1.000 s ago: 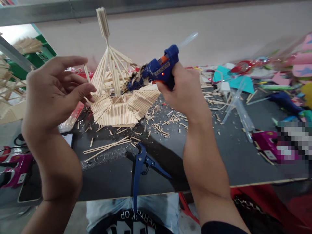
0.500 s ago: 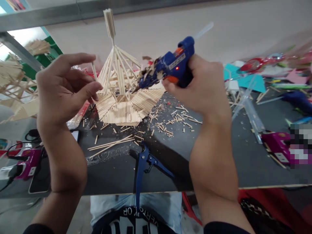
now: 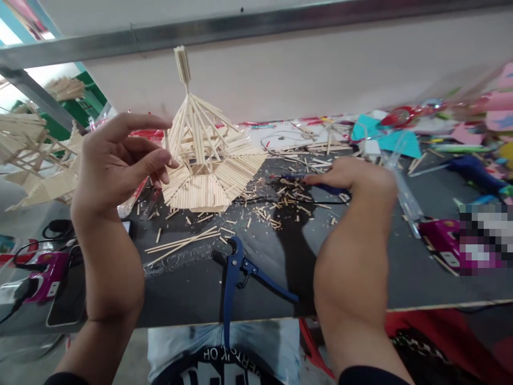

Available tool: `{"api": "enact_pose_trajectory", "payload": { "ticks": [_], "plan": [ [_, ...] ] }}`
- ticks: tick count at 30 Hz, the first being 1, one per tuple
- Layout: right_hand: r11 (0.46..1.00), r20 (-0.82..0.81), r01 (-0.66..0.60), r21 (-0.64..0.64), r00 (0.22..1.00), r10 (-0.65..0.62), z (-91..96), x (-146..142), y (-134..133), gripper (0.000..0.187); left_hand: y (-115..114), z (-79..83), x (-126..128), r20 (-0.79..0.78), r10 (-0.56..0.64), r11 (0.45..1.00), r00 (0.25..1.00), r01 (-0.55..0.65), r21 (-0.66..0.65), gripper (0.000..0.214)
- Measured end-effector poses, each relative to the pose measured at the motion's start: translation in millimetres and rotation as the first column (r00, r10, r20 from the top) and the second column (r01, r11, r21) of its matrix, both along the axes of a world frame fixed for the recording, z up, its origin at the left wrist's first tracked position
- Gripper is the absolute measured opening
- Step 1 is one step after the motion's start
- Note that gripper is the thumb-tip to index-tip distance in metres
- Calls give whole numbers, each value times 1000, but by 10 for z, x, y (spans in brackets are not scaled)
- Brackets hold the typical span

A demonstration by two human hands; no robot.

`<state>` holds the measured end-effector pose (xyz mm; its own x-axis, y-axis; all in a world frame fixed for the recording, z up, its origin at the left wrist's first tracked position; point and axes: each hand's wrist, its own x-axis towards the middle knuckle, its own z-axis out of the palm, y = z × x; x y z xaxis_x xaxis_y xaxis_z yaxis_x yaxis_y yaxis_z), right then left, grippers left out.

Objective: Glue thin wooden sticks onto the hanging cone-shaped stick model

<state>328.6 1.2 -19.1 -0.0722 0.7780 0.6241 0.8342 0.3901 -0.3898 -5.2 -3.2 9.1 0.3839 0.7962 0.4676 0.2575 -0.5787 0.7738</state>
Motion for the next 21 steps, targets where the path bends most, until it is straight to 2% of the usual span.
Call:
{"api": "enact_pose_trajectory", "payload": {
  "ticks": [7, 10, 12, 16, 19, 21],
  "plan": [
    [976, -137, -216, 19, 967, 217, 88, -380, -289, 33, -9, -43, 163, -26, -46, 995, 999, 44, -88, 36],
    [925, -166, -376, 54, 910, 380, 157, -644, -367, 44, -32, -60, 228, -66, -32, 991, 997, 23, -132, 41],
    [880, -116, -465, 94, 873, 474, 158, -847, -400, 49, -46, -66, 255, -82, -20, 992, 996, 9, -127, 45],
    [876, -190, -469, 115, 855, 483, 42, -1102, -342, 28, -66, -69, 277, -123, -17, 990, 992, -1, -141, 49],
    [884, -304, -457, 104, 831, 465, -49, -1119, -252, 21, -73, -69, 285, -182, 14, 992, 983, -36, -121, 48],
    [879, -313, -460, 121, 823, 474, -71, -1092, -218, 19, -80, -66, 294, -217, 32, 994, 976, -54, -96, 49]
  ]
}}
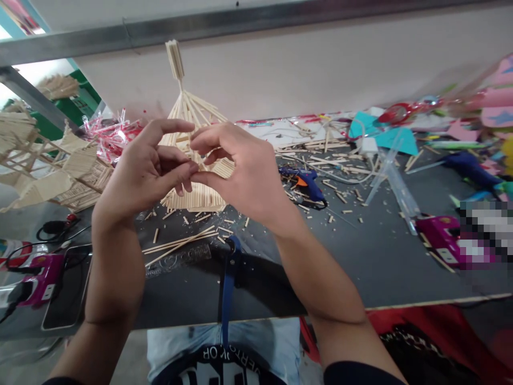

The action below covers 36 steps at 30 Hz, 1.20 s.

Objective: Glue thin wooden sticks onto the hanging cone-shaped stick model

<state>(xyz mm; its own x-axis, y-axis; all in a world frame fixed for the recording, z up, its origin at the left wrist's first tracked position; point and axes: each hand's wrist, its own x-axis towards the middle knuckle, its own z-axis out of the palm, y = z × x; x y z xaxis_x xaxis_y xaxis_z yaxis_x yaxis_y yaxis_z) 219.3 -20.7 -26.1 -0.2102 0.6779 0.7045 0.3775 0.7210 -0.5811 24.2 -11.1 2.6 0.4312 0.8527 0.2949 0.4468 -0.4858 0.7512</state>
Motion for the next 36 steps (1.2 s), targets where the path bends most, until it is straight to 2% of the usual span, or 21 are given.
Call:
{"api": "enact_pose_trajectory", "payload": {
  "ticks": [4, 9, 15, 19, 27, 36],
  "plan": [
    [996, 132, 29, 81, 990, -40, 18, 52, 3, 17, -25, 20, 27, -36, 7, 1000, 999, -8, -14, 48],
    [979, 260, 102, 178, 954, -146, 22, 97, 37, 26, -43, 56, 24, -33, 58, 998, 998, -59, -33, 41],
    [934, 329, 193, 302, 898, -292, -7, 144, 135, 32, 37, 63, -50, -2, 252, 949, 968, -246, 197, 20],
    [948, 353, 189, 255, 895, -273, -42, 129, 159, 34, 104, 27, -63, -25, 264, 927, 964, -247, 281, 14],
    [969, 364, 187, 161, 901, -234, -5, 129, 176, 41, 129, -24, -58, -9, 231, 928, 973, -218, 302, 14],
    [974, 313, 50, 223, 942, -120, 1, 191, 259, 42, 133, 9, -31, -43, 220, 923, 975, -194, 333, 11]
  ]
}}
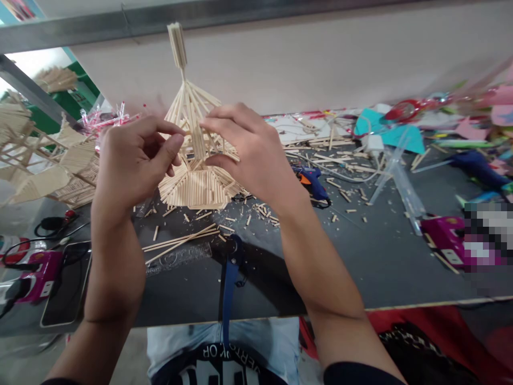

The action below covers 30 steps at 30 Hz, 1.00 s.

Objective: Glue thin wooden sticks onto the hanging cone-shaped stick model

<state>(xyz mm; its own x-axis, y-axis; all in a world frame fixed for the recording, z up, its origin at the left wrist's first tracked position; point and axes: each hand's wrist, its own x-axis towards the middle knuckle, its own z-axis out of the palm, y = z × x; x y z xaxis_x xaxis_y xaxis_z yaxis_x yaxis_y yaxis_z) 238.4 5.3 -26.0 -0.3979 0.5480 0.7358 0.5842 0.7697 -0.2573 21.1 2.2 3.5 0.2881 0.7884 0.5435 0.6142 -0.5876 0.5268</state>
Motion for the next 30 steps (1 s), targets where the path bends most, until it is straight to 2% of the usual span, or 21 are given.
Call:
{"api": "enact_pose_trajectory", "payload": {
  "ticks": [6, 11, 17, 22, 30],
  "plan": [
    [999, 31, 14, -48, 999, -13, 3, 0, -25, 43, 24, -15, -16, -24, -15, 1000, 1000, 15, -2, 10],
    [993, 66, 86, -78, 995, -81, -1, -23, -62, 41, -1, -2, 13, -54, 8, 1000, 999, -6, 26, 9],
    [983, 147, 179, -31, 974, -173, -4, -65, -130, 39, -37, -13, 45, -52, 39, 999, 998, -37, 39, 9],
    [981, 140, 187, -57, 974, -177, -5, -85, -161, 40, -51, -32, 62, -82, 54, 996, 995, -49, 72, 10],
    [978, 173, 206, -20, 965, -199, -1, -69, -179, 37, -51, -32, 77, -50, 55, 998, 997, -54, 21, 6]
  ]
}}
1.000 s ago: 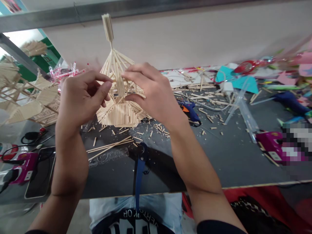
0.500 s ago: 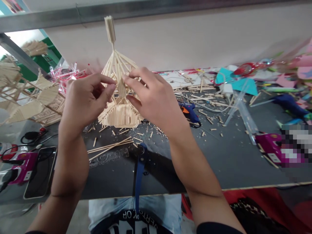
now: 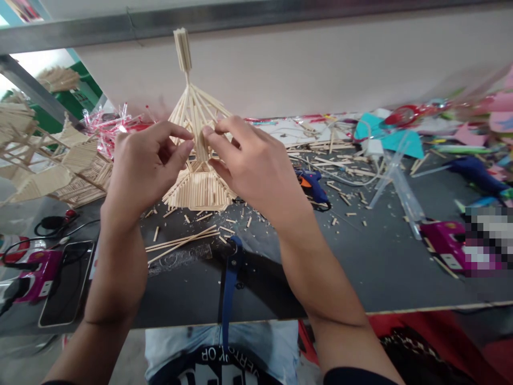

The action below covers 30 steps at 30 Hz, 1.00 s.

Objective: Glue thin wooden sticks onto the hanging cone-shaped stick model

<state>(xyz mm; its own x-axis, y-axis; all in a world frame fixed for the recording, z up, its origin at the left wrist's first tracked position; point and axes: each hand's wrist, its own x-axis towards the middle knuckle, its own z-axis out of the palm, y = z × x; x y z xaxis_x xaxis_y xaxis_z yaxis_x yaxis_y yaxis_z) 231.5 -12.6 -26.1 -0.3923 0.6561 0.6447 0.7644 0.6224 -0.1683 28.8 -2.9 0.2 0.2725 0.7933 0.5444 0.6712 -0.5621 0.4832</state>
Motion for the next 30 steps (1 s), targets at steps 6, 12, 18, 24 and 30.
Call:
{"api": "enact_pose_trajectory", "payload": {
  "ticks": [6, 12, 18, 24, 30],
  "plan": [
    [997, -87, -31, -73, 996, 24, 3, -5, -1, 36, 2, -25, 13, -2, -4, 1000, 1000, 4, 27, 6],
    [1000, -76, -9, -29, 997, 7, -30, -10, 2, 37, -7, -39, 40, -48, 44, 998, 998, -41, 54, 6],
    [994, -152, -88, -59, 985, 78, 18, 26, 8, 35, 19, -45, 37, -97, 68, 995, 993, -60, 86, 9],
    [979, -523, -105, -177, 852, -3, -63, -55, 73, 28, 11, -38, 66, -144, 136, 990, 980, -130, 52, 15],
    [965, -670, -120, -232, 739, -70, -155, -190, 215, 24, -22, -12, 134, -223, 202, 976, 954, -214, -35, 34]
  ]
}}
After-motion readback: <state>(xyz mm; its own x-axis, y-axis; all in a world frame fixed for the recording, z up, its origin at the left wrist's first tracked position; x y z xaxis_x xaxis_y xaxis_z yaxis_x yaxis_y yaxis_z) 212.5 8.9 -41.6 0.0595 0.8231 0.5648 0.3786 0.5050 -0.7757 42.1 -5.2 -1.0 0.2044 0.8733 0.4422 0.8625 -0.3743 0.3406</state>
